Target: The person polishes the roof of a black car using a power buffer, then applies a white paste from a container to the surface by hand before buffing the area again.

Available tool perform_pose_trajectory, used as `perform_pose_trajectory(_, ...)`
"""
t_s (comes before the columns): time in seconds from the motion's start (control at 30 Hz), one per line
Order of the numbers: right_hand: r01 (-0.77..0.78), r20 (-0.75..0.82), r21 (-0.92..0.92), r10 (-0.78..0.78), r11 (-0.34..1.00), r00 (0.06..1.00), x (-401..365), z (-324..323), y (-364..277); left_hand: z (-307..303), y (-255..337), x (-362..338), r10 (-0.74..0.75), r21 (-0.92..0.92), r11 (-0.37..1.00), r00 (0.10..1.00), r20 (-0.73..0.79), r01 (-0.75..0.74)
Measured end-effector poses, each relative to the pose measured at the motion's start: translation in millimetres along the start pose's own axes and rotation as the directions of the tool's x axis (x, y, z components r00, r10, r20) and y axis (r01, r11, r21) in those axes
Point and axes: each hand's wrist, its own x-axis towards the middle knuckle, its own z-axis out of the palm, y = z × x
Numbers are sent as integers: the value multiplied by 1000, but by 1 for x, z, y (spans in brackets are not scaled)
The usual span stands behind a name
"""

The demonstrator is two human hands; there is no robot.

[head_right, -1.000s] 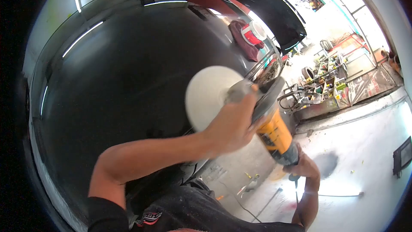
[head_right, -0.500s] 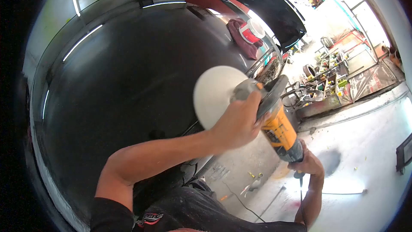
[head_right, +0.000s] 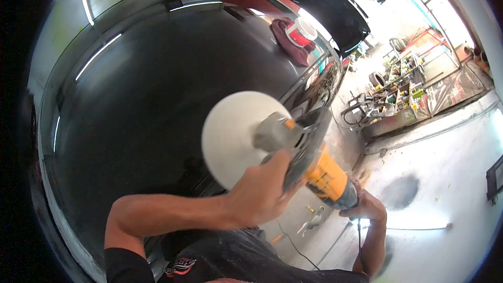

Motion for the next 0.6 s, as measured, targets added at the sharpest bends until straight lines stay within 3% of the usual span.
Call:
perform_pose_trajectory(0.1,274,84,-48,-270,960,959,4,7,36,-6,16,-28,9,-38,999,999,35,-7)
perform_pose_trajectory(0.17,218,47,-87,-214,972,976,-3,8,35,-6,19,-30,-69,-32,997,994,78,72)
perform_pose_trajectory(0.3,26,-82,44,-22,999,996,-1,1,32,17,-13,12,70,1,998,997,-27,-70)
perform_pose_trajectory(0.37,71,-139,62,-62,996,988,13,-12,51,28,-31,46,75,28,997,997,-36,-74)
perform_pose_trajectory(0.47,62,-128,231,-33,971,991,28,-25,40,45,-60,98,179,62,983,977,-117,-172)
perform_pose_trajectory(0.6,22,-164,214,13,976,986,38,-42,31,42,-75,143,152,51,988,984,-91,-148)
